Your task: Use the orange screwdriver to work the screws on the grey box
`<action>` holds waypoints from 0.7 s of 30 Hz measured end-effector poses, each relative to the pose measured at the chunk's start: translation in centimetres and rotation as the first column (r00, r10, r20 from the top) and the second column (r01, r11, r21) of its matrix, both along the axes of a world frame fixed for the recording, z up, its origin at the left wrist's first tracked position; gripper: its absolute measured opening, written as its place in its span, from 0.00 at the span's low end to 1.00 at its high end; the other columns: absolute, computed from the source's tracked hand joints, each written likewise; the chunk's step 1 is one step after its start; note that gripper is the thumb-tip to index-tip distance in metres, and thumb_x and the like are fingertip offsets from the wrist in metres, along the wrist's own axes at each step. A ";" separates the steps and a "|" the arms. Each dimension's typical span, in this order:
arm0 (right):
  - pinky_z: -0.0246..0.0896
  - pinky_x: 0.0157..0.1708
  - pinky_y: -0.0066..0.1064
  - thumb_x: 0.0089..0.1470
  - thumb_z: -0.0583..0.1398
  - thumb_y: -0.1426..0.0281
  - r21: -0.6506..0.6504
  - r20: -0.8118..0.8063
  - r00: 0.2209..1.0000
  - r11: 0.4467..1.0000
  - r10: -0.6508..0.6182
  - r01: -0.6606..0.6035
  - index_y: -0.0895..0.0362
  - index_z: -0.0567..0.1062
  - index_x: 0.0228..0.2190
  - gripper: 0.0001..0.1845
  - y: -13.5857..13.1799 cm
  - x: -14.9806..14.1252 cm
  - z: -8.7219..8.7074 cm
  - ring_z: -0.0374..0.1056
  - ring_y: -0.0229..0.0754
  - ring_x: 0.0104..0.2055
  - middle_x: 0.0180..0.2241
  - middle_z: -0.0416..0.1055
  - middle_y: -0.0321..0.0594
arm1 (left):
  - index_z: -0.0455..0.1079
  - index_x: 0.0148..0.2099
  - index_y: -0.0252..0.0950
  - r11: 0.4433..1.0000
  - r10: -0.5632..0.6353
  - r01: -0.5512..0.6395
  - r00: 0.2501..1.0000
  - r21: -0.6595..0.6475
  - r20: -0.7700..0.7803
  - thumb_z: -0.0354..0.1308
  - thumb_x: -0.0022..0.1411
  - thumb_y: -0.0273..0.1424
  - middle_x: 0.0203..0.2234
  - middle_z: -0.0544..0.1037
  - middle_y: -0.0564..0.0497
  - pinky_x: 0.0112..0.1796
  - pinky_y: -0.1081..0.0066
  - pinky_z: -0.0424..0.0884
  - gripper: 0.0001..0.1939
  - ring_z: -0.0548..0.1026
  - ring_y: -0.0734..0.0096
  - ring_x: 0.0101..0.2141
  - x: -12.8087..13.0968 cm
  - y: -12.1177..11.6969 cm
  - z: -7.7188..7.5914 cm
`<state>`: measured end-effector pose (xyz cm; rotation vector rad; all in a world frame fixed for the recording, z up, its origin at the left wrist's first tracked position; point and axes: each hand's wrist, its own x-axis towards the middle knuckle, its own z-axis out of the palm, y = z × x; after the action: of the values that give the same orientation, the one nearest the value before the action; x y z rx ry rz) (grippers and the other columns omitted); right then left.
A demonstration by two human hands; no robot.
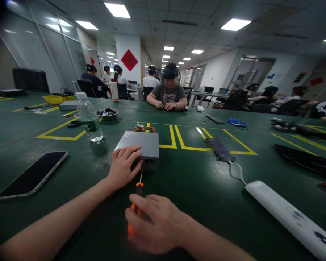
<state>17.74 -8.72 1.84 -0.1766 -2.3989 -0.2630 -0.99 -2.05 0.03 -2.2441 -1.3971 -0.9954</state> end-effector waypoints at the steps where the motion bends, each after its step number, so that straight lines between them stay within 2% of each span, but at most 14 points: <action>1: 0.68 0.32 0.29 0.61 0.48 0.67 -0.001 -0.002 1.000 1.000 -0.005 0.005 0.64 0.68 0.39 0.15 -0.1 -0.1 -0.1 0.71 0.41 0.35 0.39 0.72 0.54 | 0.65 0.48 0.40 1.000 0.001 -0.001 1.000 0.001 0.001 0.50 0.61 0.33 0.51 0.70 0.46 0.47 0.57 0.55 0.13 0.65 0.59 0.51 0.0 0.0 0.0; 5: 0.67 0.28 0.28 0.61 0.50 0.64 0.002 -0.060 0.998 1.000 -0.030 0.030 0.62 0.67 0.33 0.14 -0.2 -0.9 -0.5 0.71 0.37 0.26 0.36 0.74 0.50 | 0.65 0.48 0.39 1.000 0.006 -0.006 1.000 -0.002 -0.001 0.50 0.61 0.33 0.50 0.70 0.47 0.47 0.58 0.55 0.13 0.66 0.60 0.50 0.0 0.0 0.1; 7: 0.67 0.28 0.27 0.62 0.49 0.61 -0.011 -0.074 0.996 0.999 -0.043 0.042 0.60 0.66 0.31 0.16 -0.2 -1.1 -0.7 0.71 0.37 0.27 0.34 0.74 0.48 | 0.65 0.48 0.39 1.000 0.012 -0.012 1.000 0.003 -0.003 0.50 0.61 0.33 0.50 0.70 0.47 0.47 0.58 0.55 0.12 0.66 0.60 0.50 0.0 0.0 0.1; 9: 0.68 0.30 0.27 0.62 0.47 0.59 -0.040 -0.047 0.998 0.998 -0.049 0.047 0.61 0.66 0.34 0.18 -0.2 -1.1 -0.6 0.72 0.39 0.32 0.35 0.73 0.49 | 0.65 0.48 0.40 1.000 0.018 -0.018 1.000 0.010 -0.003 0.50 0.61 0.33 0.50 0.70 0.47 0.47 0.58 0.55 0.12 0.66 0.60 0.50 0.1 0.0 0.0; 13: 0.68 0.31 0.30 0.63 0.44 0.64 -0.055 0.077 0.995 0.996 -0.063 0.067 0.60 0.66 0.44 0.17 -0.5 -0.8 -0.1 0.71 0.43 0.38 0.38 0.71 0.52 | 0.65 0.48 0.40 1.000 0.010 -0.010 1.000 0.015 -0.002 0.50 0.61 0.33 0.50 0.70 0.47 0.47 0.58 0.55 0.13 0.65 0.60 0.50 0.1 0.1 -0.1; 19: 0.66 0.28 0.26 0.61 0.51 0.65 -0.006 0.001 1.000 1.000 -0.018 0.018 0.62 0.68 0.35 0.13 -0.2 -1.0 -0.5 0.70 0.37 0.27 0.35 0.72 0.50 | 0.65 0.48 0.40 1.000 0.003 -0.003 1.000 0.014 0.001 0.50 0.61 0.33 0.50 0.70 0.47 0.47 0.58 0.55 0.13 0.65 0.60 0.50 0.0 0.1 0.0; 21: 0.66 0.29 0.26 0.61 0.51 0.65 -0.020 -0.026 0.999 1.000 -0.020 0.019 0.62 0.67 0.35 0.12 -0.2 -1.0 -0.7 0.70 0.36 0.28 0.35 0.73 0.49 | 0.65 0.48 0.40 1.000 0.002 -0.002 1.000 0.023 0.000 0.50 0.61 0.33 0.50 0.70 0.47 0.47 0.58 0.55 0.13 0.66 0.60 0.50 0.0 0.1 0.0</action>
<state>16.78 -8.90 1.13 -0.2114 -2.3754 -0.2450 -1.00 -2.00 0.01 -2.2264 -1.3806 -1.0052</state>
